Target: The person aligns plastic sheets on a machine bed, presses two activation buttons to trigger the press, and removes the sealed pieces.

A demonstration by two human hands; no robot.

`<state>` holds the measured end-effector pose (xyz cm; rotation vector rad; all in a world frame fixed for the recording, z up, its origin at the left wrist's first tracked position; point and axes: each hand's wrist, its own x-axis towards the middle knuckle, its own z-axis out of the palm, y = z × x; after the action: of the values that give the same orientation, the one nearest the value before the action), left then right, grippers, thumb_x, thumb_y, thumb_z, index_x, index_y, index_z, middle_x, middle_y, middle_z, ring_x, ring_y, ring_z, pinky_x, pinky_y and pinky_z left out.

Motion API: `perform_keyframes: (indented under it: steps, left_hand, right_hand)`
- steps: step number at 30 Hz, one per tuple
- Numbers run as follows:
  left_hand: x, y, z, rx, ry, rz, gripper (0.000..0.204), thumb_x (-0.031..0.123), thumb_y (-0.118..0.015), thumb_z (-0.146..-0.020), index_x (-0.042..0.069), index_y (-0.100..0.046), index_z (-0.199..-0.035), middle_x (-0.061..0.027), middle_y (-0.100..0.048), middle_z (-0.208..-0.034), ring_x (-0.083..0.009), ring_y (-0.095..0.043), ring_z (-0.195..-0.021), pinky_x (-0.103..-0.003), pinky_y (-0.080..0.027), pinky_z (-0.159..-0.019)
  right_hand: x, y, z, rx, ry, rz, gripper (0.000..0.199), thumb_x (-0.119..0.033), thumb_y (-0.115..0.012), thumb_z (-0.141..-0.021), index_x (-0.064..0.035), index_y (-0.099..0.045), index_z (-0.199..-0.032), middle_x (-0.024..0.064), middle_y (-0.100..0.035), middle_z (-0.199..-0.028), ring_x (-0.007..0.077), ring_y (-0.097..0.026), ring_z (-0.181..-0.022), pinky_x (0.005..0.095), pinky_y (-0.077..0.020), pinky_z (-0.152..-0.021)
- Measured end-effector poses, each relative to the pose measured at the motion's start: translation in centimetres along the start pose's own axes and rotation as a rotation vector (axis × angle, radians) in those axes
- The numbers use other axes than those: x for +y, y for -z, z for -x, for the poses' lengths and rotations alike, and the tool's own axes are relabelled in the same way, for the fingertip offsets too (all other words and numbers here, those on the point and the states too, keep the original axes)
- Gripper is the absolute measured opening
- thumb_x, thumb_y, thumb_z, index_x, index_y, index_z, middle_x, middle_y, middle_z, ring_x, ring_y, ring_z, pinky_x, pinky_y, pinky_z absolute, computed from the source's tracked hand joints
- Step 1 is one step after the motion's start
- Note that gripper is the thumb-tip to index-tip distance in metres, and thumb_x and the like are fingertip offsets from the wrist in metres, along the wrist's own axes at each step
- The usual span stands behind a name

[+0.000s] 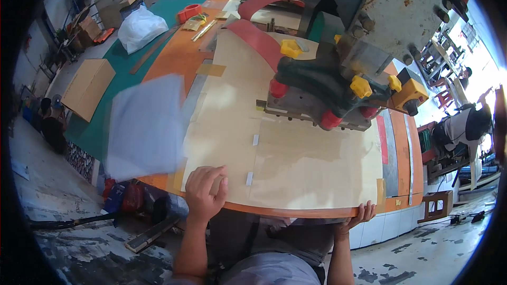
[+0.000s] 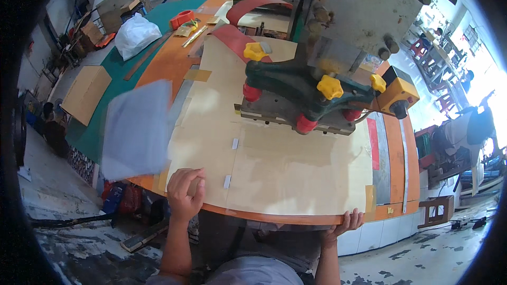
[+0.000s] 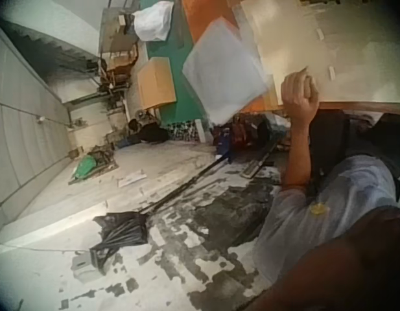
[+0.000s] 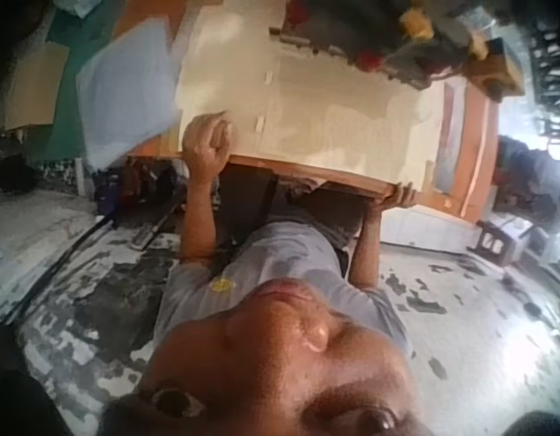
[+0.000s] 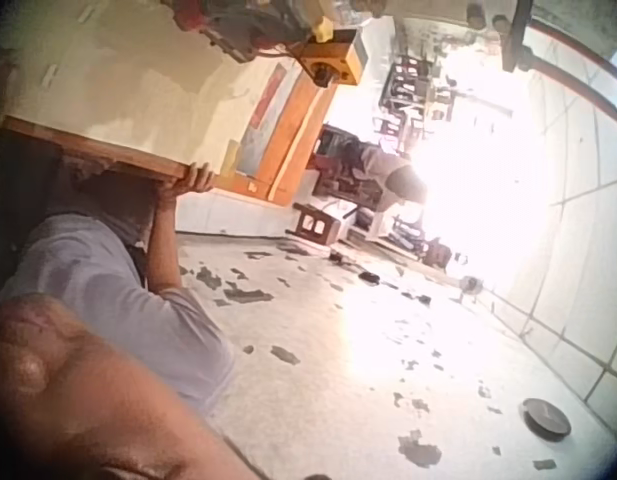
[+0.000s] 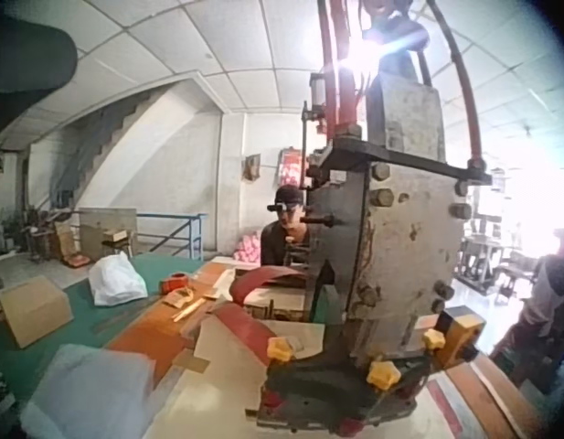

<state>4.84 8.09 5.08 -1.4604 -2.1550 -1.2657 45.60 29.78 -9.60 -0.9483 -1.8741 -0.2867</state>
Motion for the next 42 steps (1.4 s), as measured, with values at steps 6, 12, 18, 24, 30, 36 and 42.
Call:
perform_keyframes:
  steps: [6,12,18,24,30,36,42]
  left_hand:
    - [-0.3,0.0,-0.1,0.027,0.029,0.016,0.020,0.011,-0.071,-0.090,0.006,-0.075,-0.109,-0.0078,-0.075,-0.094,-0.0306,-0.071,-0.090,-0.043,-0.054,-0.079]
    - [-0.3,0.0,-0.4,0.030,0.026,0.028,0.017,0.010,-0.071,-0.091,0.005,-0.076,-0.106,-0.0085,-0.075,-0.093,-0.0310,-0.071,-0.089,-0.042,-0.054,-0.078]
    - [-0.3,0.0,-0.2,0.039,0.025,0.020,0.016,0.010,-0.071,-0.091,0.005,-0.076,-0.105,-0.0091,-0.075,-0.093,-0.0312,-0.071,-0.088,-0.043,-0.054,-0.078]
    - [0.0,0.1,-0.1,0.028,0.034,0.028,0.015,0.010,-0.071,-0.092,0.005,-0.076,-0.105,-0.0096,-0.075,-0.093,-0.0316,-0.072,-0.088,-0.043,-0.055,-0.078]
    - [-0.3,0.0,-0.2,0.052,0.018,0.016,0.013,0.011,-0.071,-0.092,0.004,-0.074,-0.104,-0.0117,-0.074,-0.093,-0.0348,-0.071,-0.087,-0.045,-0.054,-0.077]
    - [0.0,0.9,0.4,0.049,0.007,-0.006,0.014,0.010,-0.070,-0.093,0.004,-0.073,-0.105,-0.0127,-0.073,-0.095,-0.0361,-0.069,-0.090,-0.046,-0.054,-0.079]
    - [-0.2,-0.4,-0.9,0.061,0.036,0.034,0.015,0.009,-0.070,-0.093,0.002,-0.075,-0.105,-0.0147,-0.074,-0.099,-0.0367,-0.069,-0.095,-0.046,-0.054,-0.085]
  right_hand:
    - [-0.1,-0.2,-0.3,-0.003,-0.005,0.002,0.058,-0.053,-0.025,-0.113,-0.0126,-0.049,-0.146,0.0131,-0.041,-0.158,0.0378,-0.029,-0.155,0.0643,-0.0209,-0.128]
    - [-0.3,-0.3,-0.6,0.003,0.006,0.005,0.058,-0.052,-0.026,-0.112,-0.0120,-0.049,-0.148,0.0140,-0.041,-0.158,0.0386,-0.030,-0.154,0.0646,-0.0208,-0.128]
    - [-0.7,0.0,-0.7,-0.016,-0.003,0.026,0.057,-0.050,-0.025,-0.112,-0.0126,-0.047,-0.149,0.0130,-0.042,-0.157,0.0372,-0.032,-0.155,0.0640,-0.0222,-0.129]
    - [-0.3,0.5,-0.4,-0.012,0.004,0.008,0.058,-0.050,-0.027,-0.112,-0.0112,-0.048,-0.150,0.0132,-0.043,-0.157,0.0384,-0.032,-0.155,0.0646,-0.0223,-0.128]
    - [-4.4,5.6,-6.3,0.044,-0.194,-0.231,0.053,-0.043,-0.041,-0.110,-0.0004,-0.066,-0.130,0.0215,-0.054,-0.149,0.0343,-0.049,-0.139,0.0506,-0.0422,-0.113]
    - [-24.2,3.1,-20.2,-1.016,0.246,-0.412,0.063,-0.015,-0.063,-0.095,-0.0020,-0.049,-0.156,0.0146,-0.072,-0.077,0.0334,-0.069,-0.065,0.0453,-0.0541,-0.063]
    - [-31.2,-6.2,-18.7,-0.986,0.435,-0.357,0.058,-0.017,-0.057,-0.099,0.0084,-0.049,-0.150,0.0205,-0.073,-0.075,0.0379,-0.074,-0.069,0.0477,-0.0585,-0.063]
